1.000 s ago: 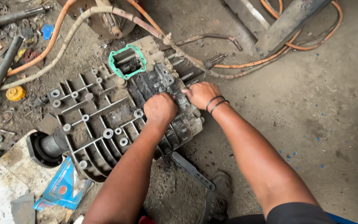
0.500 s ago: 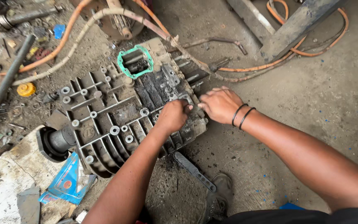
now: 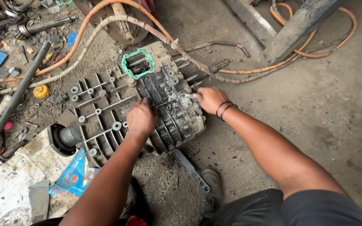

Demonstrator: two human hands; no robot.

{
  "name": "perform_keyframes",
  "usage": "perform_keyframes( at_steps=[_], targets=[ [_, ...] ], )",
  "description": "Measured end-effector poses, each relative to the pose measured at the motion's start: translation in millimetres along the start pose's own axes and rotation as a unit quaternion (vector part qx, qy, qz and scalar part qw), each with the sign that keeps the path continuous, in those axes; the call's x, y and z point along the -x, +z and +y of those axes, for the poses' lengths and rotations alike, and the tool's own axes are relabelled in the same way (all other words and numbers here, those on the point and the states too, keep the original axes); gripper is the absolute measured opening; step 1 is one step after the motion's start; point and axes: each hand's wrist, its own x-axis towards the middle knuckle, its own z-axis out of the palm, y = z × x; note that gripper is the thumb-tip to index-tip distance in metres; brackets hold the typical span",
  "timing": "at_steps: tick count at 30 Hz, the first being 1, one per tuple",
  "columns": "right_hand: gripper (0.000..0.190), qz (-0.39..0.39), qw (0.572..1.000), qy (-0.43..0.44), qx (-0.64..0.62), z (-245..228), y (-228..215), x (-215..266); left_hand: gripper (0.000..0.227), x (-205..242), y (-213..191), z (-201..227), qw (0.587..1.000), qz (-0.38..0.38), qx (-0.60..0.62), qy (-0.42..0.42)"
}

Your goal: The person uses a metal file to scrape and clean the surface of a dirty engine block. They hold the engine steady with one hand while filing the top surface with the other, removing grime and residue.

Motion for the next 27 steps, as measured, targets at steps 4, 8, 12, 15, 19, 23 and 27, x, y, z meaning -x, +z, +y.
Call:
perform_keyframes(
  at_steps=[4, 8, 12, 15, 19, 23, 27],
  targets=[
    [0.04, 0.031, 0.999, 0.013, 0.021, -4, 9, -12, 0.074, 12, 3, 9, 0.989, -0.121, -0.085, 0.022],
    [0.034, 0.054, 0.997, -0.052, 0.014, 4, 22, -23, 0.102, 30, 1, 15, 0.951, -0.168, -0.239, 0.097],
    [0.036, 0.062, 0.992, -0.11, 0.025, 23, 27, 0, 0.11, 27, -15, 17, 0.93, -0.25, -0.252, 0.092],
    [0.038, -0.003, 0.998, -0.059, 0.023, 19, 22, -7, 0.115, 24, -21, 22, 0.918, -0.284, -0.261, 0.088],
    [0.037, 0.053, 0.994, -0.085, 0.049, 14, 17, -31, 0.116, 25, -23, 23, 0.912, -0.288, -0.277, 0.094],
    [0.043, -0.008, 0.993, -0.093, 0.073, 22, 23, -4, 0.116, 23, -28, 18, 0.911, -0.293, -0.27, 0.107],
    [0.047, -0.007, 0.992, -0.1, 0.074, 27, 29, -14, 0.115, 20, -32, 15, 0.898, -0.312, -0.287, 0.118]
  ],
)
